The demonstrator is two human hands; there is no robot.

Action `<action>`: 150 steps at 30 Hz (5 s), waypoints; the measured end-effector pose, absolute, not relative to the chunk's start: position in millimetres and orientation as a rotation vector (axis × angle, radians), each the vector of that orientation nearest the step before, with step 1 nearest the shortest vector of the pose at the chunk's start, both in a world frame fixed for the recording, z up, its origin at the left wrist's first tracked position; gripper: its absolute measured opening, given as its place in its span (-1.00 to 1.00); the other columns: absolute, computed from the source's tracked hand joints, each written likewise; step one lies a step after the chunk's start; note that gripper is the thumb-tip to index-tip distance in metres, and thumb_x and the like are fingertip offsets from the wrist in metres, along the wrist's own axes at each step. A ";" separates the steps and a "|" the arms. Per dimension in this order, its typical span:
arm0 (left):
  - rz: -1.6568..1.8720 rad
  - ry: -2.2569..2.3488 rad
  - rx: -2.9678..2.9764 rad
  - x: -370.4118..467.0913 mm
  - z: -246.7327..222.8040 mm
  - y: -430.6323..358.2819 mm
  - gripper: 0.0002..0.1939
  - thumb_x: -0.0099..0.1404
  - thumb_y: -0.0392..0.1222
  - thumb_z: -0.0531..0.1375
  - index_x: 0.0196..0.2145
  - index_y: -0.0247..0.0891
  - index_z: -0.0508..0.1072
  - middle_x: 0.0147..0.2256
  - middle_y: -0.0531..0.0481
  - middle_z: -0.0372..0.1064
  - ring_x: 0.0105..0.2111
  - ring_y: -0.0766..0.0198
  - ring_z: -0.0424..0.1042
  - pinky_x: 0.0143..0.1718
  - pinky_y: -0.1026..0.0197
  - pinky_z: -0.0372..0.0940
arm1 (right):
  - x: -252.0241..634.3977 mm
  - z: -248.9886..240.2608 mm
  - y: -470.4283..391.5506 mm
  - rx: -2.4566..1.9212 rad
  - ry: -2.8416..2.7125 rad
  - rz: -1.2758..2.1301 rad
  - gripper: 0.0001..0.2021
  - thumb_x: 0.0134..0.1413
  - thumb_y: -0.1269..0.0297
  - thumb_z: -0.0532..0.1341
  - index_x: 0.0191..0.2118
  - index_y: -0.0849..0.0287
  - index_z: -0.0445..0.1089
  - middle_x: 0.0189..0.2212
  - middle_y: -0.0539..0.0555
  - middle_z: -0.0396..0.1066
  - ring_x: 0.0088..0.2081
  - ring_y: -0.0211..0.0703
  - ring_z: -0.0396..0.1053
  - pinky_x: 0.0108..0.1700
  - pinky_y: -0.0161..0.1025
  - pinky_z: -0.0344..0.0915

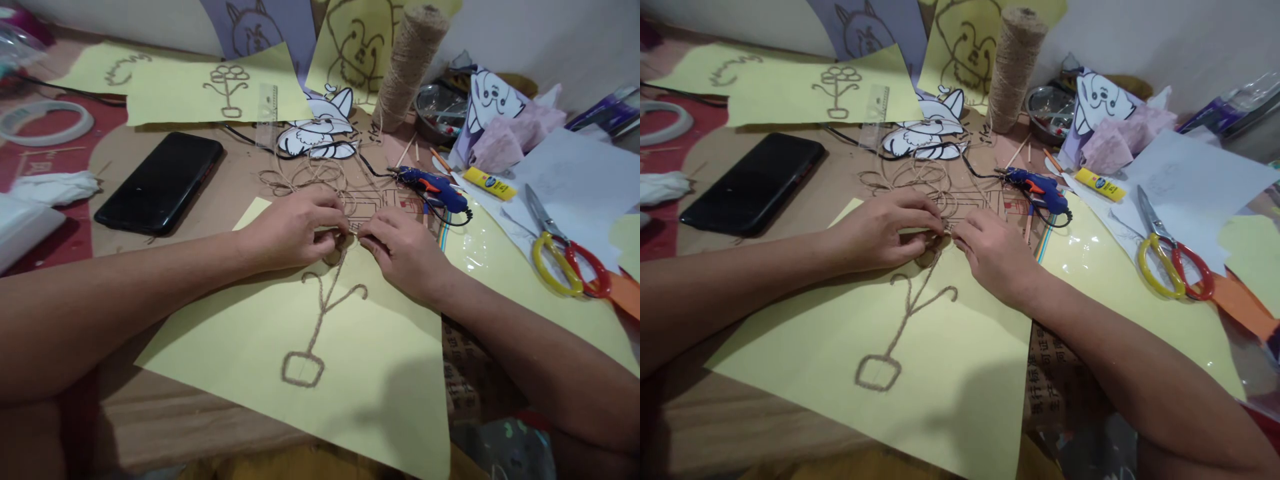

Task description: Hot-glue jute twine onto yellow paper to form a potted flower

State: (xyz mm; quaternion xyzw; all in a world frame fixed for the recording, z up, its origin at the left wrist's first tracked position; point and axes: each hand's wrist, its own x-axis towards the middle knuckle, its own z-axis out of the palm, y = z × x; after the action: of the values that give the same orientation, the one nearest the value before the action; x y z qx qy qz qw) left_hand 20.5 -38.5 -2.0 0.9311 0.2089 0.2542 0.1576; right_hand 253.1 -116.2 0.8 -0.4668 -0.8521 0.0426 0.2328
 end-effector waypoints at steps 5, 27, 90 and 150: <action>0.716 0.624 2.661 20.9 -2.0 -38.8 -0.72 0.28 -0.37 0.19 -0.17 -0.22 0.69 -0.09 -0.12 0.57 -0.10 0.12 0.54 -0.05 0.13 0.42 | 251.9 1.6 -116.5 -1.284 -2.359 0.090 -0.84 0.39 0.44 0.18 -0.18 0.11 0.49 -0.20 0.19 0.50 -0.09 0.06 0.42 -0.05 -0.04 0.35; 0.727 0.607 2.607 19.7 0.4 -38.6 -0.66 0.26 -0.36 0.17 -0.14 -0.20 0.70 -0.12 -0.09 0.62 -0.12 0.14 0.56 -0.05 0.14 0.43 | 249.7 6.2 -118.8 -1.302 -2.342 0.193 -0.82 0.45 0.37 0.13 -0.16 0.16 0.48 -0.18 0.22 0.52 -0.10 0.04 0.42 -0.03 -0.03 0.37; 0.788 0.716 2.508 18.8 2.5 -39.2 -0.70 0.17 -0.41 0.18 -0.21 -0.25 0.65 -0.24 -0.05 0.61 -0.23 0.18 0.56 -0.18 0.20 0.43 | 254.9 10.8 -116.4 -1.365 -2.156 0.386 -0.94 0.42 0.29 0.18 -0.16 0.12 0.34 -0.29 0.05 0.43 -0.27 -0.12 0.35 -0.21 -0.17 0.25; 0.656 0.866 2.588 23.8 29.6 -33.5 -0.82 0.44 -0.18 0.26 -0.17 -0.22 0.70 -0.17 -0.06 0.68 -0.13 0.16 0.58 0.01 0.13 0.42 | 273.3 31.0 -106.5 -1.364 -1.868 0.196 -0.72 0.34 0.13 0.16 -0.41 0.04 0.18 -0.49 -0.03 0.33 -0.41 -0.16 0.25 -0.28 -0.17 0.14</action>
State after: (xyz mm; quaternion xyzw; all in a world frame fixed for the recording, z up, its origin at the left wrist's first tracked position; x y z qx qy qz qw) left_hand 23.8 -33.5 29.6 0.9092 0.3042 0.2304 0.1664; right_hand 273.3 -106.5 31.0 -0.5388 -0.7379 0.0773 0.3990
